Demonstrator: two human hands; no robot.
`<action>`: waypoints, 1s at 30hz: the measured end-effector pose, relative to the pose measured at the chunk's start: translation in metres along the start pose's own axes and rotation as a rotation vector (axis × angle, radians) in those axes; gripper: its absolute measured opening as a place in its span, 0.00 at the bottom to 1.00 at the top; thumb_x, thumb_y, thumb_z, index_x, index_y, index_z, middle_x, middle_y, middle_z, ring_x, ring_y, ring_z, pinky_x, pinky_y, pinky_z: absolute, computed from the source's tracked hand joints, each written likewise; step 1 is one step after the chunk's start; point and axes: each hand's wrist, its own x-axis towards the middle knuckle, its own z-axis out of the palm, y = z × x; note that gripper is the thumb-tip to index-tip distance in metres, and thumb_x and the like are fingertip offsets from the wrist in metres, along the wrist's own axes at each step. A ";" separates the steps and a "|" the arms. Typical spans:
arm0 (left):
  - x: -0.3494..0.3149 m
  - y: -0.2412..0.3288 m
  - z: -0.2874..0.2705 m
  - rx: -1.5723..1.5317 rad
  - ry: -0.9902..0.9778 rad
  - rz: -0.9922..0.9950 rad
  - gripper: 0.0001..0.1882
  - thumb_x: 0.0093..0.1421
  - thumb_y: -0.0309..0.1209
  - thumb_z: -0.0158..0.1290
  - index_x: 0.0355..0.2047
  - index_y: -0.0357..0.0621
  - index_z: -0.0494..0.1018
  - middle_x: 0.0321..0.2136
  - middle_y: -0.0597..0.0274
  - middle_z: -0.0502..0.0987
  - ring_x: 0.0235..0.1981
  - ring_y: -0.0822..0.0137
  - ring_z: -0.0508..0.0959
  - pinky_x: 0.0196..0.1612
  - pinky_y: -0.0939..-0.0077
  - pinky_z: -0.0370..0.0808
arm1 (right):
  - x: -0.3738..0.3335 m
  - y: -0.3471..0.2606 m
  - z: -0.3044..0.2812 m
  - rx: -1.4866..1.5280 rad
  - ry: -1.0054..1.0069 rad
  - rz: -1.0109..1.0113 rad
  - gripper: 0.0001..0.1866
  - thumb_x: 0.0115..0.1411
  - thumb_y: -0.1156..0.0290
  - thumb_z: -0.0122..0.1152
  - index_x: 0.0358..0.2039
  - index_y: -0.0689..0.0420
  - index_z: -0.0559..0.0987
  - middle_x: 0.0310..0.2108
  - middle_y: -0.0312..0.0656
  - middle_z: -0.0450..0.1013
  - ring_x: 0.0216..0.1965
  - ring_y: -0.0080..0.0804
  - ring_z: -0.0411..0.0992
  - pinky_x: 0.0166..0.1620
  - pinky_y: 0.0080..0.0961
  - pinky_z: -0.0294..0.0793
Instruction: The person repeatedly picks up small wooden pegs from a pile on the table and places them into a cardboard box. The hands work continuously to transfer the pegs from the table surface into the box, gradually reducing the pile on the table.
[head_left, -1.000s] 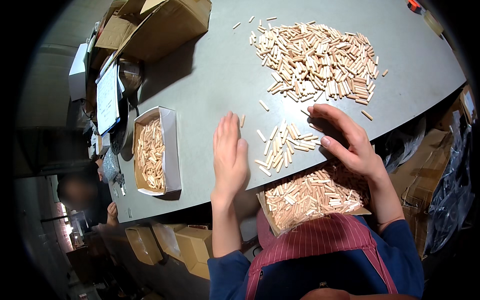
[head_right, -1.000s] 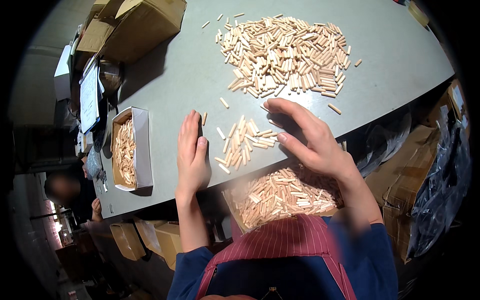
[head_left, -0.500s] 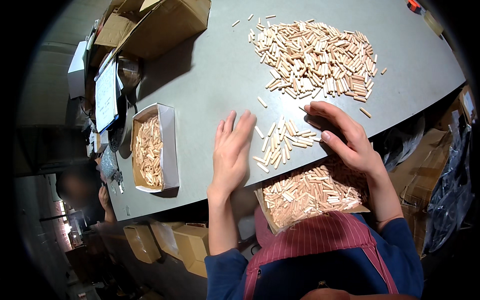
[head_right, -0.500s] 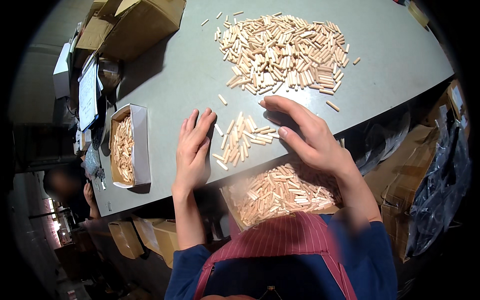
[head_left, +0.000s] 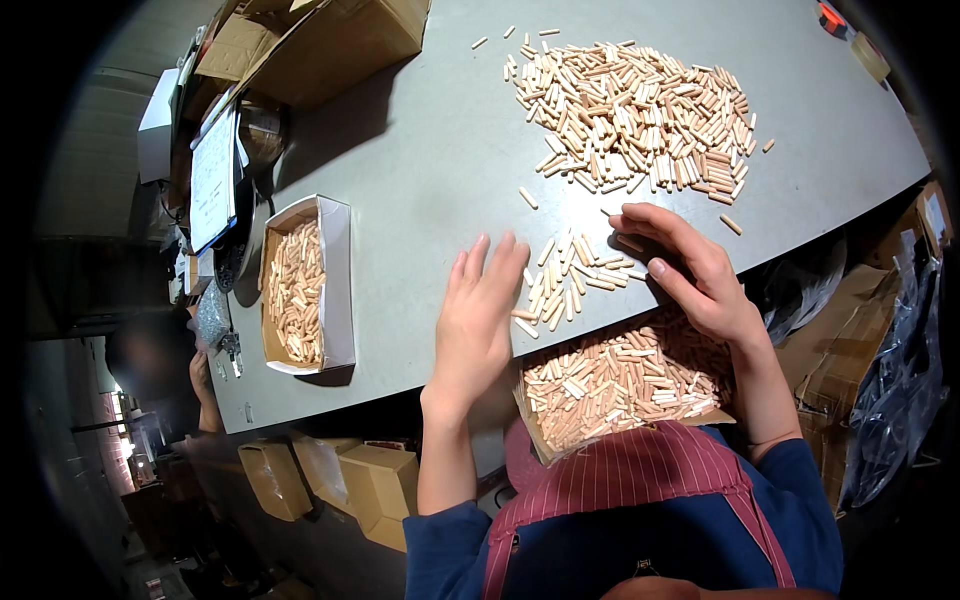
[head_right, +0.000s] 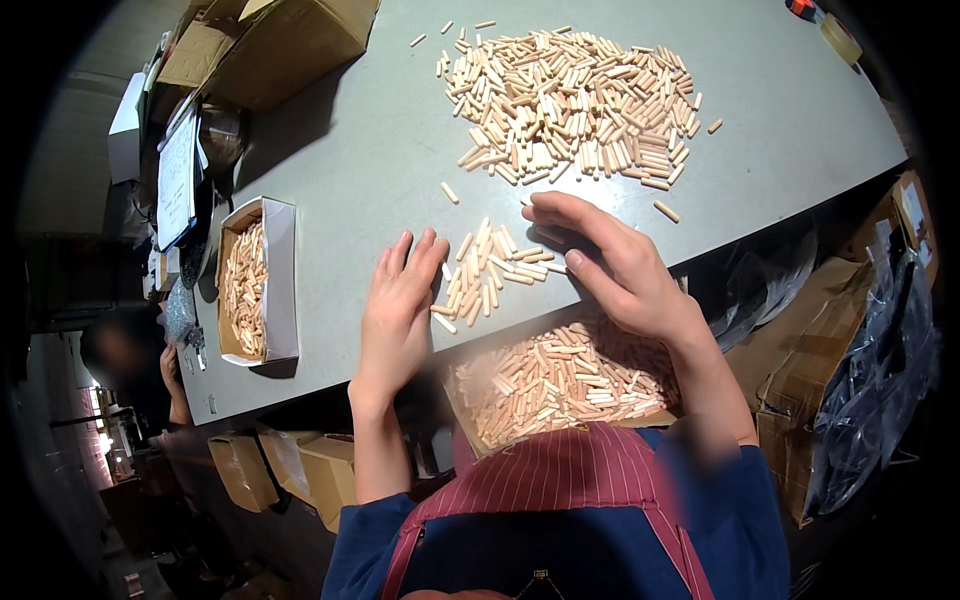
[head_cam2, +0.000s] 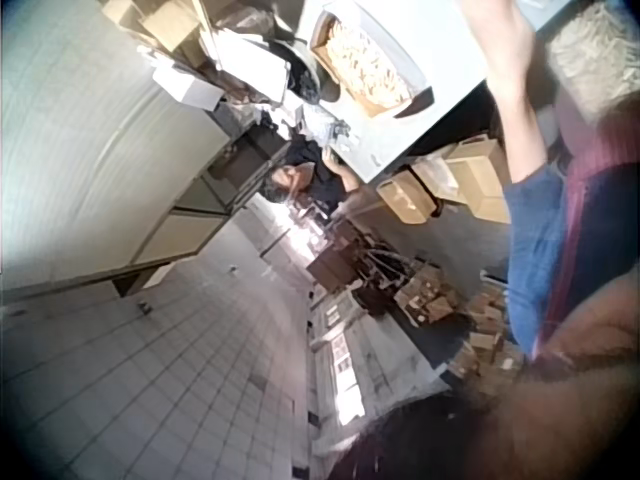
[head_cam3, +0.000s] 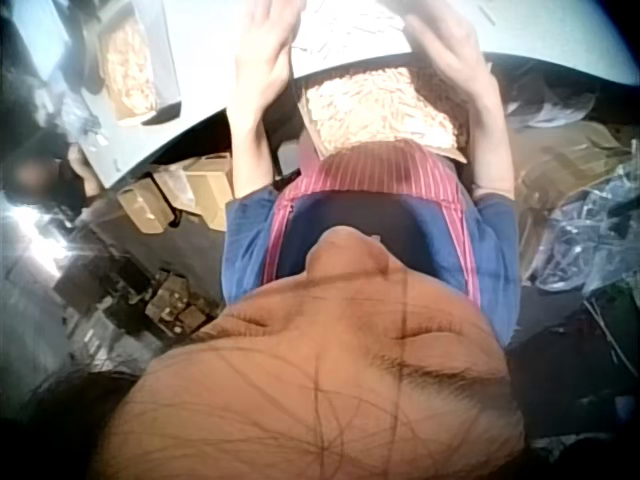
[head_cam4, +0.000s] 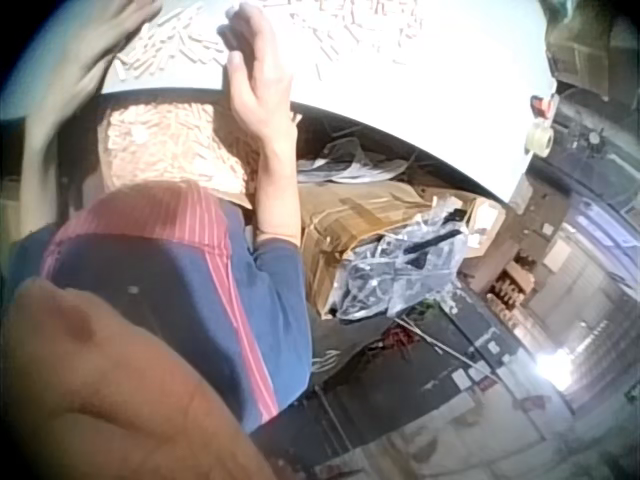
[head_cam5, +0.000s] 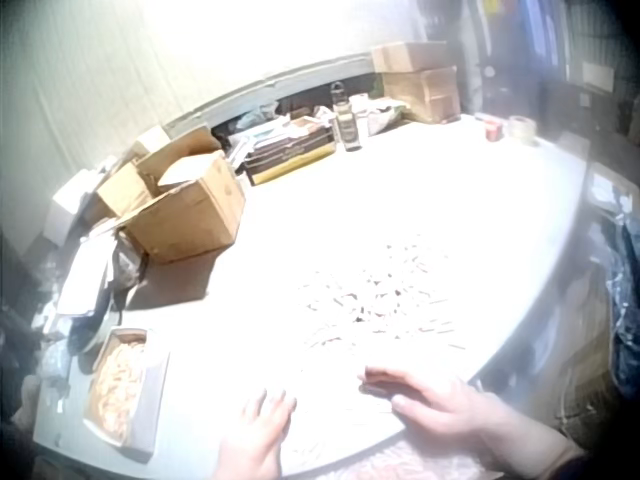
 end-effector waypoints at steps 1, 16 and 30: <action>-0.003 0.003 0.001 0.016 -0.005 0.003 0.34 0.64 0.14 0.48 0.71 0.44 0.72 0.72 0.44 0.73 0.77 0.37 0.65 0.80 0.43 0.54 | -0.001 0.002 0.000 0.009 0.001 0.002 0.31 0.71 0.85 0.49 0.74 0.67 0.66 0.68 0.58 0.73 0.71 0.45 0.73 0.73 0.38 0.71; -0.059 0.034 0.000 -0.414 -0.093 0.183 0.27 0.67 0.19 0.50 0.67 0.36 0.77 0.68 0.46 0.78 0.72 0.44 0.75 0.77 0.45 0.60 | -0.004 0.005 -0.001 0.114 0.017 0.027 0.30 0.70 0.86 0.47 0.73 0.68 0.68 0.68 0.56 0.74 0.71 0.44 0.73 0.73 0.38 0.71; 0.041 0.015 0.012 -0.187 -0.164 0.069 0.30 0.71 0.24 0.47 0.73 0.44 0.71 0.73 0.54 0.72 0.81 0.47 0.59 0.83 0.49 0.43 | 0.001 0.010 -0.007 0.412 0.114 0.050 0.33 0.69 0.86 0.47 0.75 0.68 0.64 0.69 0.54 0.72 0.72 0.41 0.70 0.77 0.41 0.65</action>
